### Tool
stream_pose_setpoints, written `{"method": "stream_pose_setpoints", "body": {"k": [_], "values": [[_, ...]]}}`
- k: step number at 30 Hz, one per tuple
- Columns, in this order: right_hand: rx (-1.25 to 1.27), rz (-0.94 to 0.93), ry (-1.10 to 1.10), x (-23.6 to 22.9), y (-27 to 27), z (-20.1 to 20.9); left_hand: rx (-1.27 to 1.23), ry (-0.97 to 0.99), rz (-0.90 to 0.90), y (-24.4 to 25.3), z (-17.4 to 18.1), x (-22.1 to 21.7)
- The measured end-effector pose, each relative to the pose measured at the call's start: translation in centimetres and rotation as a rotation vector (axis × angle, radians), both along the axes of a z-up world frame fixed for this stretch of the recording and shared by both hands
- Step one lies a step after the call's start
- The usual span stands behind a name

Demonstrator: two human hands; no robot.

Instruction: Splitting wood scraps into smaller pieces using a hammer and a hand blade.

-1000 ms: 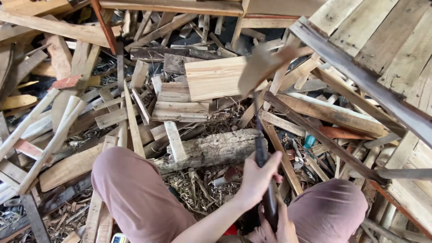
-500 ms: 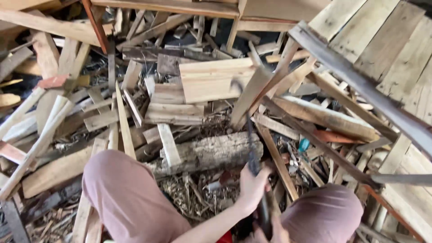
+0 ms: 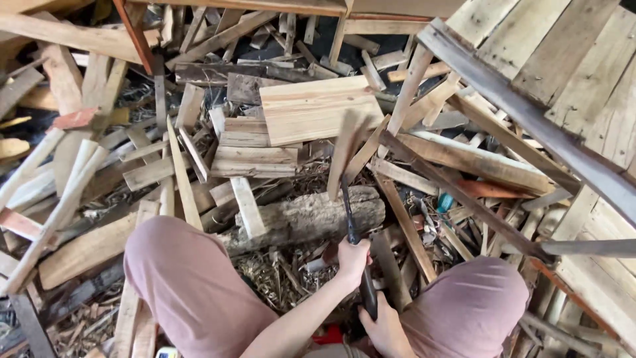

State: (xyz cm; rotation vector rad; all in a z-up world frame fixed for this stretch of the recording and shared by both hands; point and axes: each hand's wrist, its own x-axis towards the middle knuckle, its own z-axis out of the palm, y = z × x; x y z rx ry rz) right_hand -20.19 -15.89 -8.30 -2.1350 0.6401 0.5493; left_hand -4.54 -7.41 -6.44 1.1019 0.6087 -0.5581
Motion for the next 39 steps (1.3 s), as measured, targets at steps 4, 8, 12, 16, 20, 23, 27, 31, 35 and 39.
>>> {"method": "stream_pose_setpoints", "body": {"k": [4,8,12,16,20,23,27,31,35,39], "values": [[-0.109,0.054,-0.172,2.0,-1.1,0.6,-0.038,-0.015,-0.056,0.2,12.2,1.5],[-0.012,-0.034,-0.419,1.9,0.9,13.1,-0.173,-0.445,-0.132,0.9,18.8,0.6],[-0.195,0.161,0.115,1.5,0.6,4.5,-0.155,-0.214,-0.108,0.6,9.6,0.7],[-0.331,0.26,-0.02,-0.4,-1.0,-14.8,-0.047,0.027,0.055,0.4,-6.6,0.8],[-0.26,0.216,-0.115,-2.9,-0.1,-15.8,-0.007,0.006,-0.01,2.1,-4.0,-1.4],[-0.182,0.188,0.033,-1.2,-0.7,-9.7,0.005,-0.002,-0.12,1.6,-0.4,-2.0],[-0.158,0.06,0.096,2.1,-0.3,-4.7,0.222,-0.167,-0.695,2.9,1.4,-2.9],[-0.063,-0.114,0.07,2.2,1.0,-1.1,0.753,-0.322,-1.147,5.9,5.7,3.4],[-0.201,-0.006,0.04,0.8,1.8,-3.7,0.741,-0.556,-0.388,8.3,9.2,11.9],[-0.327,0.085,0.026,-0.1,3.6,-6.0,0.751,-0.972,-0.128,10.1,7.4,21.3]]}}
